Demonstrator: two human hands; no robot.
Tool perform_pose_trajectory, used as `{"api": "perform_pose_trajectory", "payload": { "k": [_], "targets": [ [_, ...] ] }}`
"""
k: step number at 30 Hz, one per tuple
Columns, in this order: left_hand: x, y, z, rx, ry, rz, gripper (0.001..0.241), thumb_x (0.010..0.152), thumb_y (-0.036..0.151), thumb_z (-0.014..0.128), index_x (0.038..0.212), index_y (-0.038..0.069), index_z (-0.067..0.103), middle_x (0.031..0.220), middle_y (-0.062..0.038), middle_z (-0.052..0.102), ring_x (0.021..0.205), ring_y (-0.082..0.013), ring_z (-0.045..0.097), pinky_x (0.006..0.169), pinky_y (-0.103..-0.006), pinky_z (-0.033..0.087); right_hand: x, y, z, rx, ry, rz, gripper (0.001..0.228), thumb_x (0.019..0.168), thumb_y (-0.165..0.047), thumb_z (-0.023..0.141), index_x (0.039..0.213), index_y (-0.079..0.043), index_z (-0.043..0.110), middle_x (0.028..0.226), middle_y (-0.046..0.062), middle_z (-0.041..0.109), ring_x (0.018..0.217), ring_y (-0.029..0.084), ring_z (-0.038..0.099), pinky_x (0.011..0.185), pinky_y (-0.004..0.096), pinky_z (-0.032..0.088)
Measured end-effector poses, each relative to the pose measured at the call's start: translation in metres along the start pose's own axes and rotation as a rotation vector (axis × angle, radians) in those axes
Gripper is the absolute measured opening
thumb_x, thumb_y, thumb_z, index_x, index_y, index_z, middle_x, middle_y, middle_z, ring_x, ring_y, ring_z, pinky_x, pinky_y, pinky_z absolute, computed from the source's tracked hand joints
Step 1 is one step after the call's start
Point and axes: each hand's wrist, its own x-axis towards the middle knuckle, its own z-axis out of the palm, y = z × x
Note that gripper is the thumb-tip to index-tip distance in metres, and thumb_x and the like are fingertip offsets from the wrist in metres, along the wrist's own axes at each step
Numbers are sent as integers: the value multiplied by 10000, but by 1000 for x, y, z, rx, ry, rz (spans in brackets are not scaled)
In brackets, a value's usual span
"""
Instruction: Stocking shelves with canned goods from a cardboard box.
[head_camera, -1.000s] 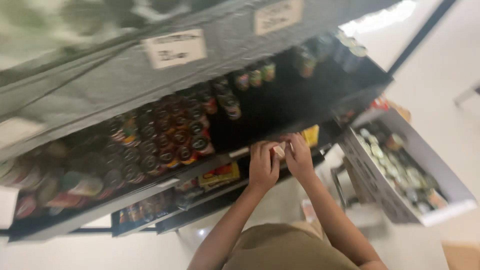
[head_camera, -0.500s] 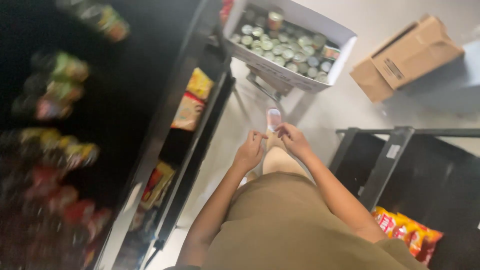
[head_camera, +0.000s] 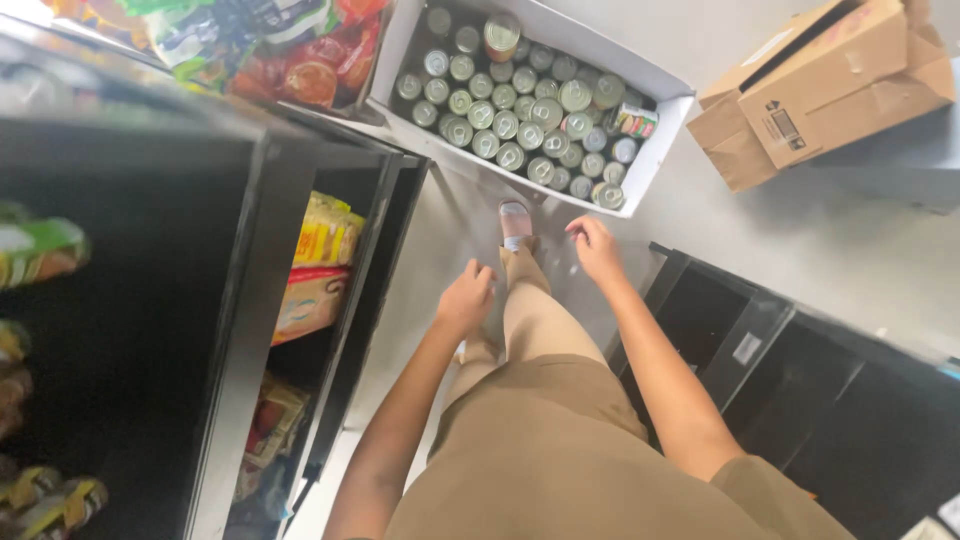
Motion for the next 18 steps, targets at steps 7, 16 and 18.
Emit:
{"api": "perform_pose_trajectory", "payload": {
  "k": [7, 16, 18],
  "targets": [
    [121, 19, -39, 135, 164, 33, 336, 797, 53, 675, 1118, 97, 585, 1113, -154, 549, 1070, -398, 590, 833, -489, 553, 74, 26, -5, -7, 84, 30, 251, 895, 101, 502, 1052, -26, 651, 986, 99, 621, 889, 198, 652, 792, 329, 542],
    [291, 10, -68, 172, 402, -179, 795, 570, 95, 840, 1290, 153, 508, 1280, -176, 504, 1206, -425, 534, 967, -466, 504, 102, 2, -7, 119, 9, 69, 225, 915, 80, 514, 1078, -18, 635, 1022, 85, 607, 909, 180, 649, 799, 306, 543],
    [317, -26, -55, 330, 331, -231, 849, 608, 213, 895, 1344, 183, 471, 1293, -219, 485, 1216, -459, 510, 1030, -510, 461, 105, -4, -15, 157, -32, 88, 218, 924, 75, 517, 1083, -15, 636, 1022, 86, 595, 904, 177, 639, 786, 295, 538]
  ]
}}
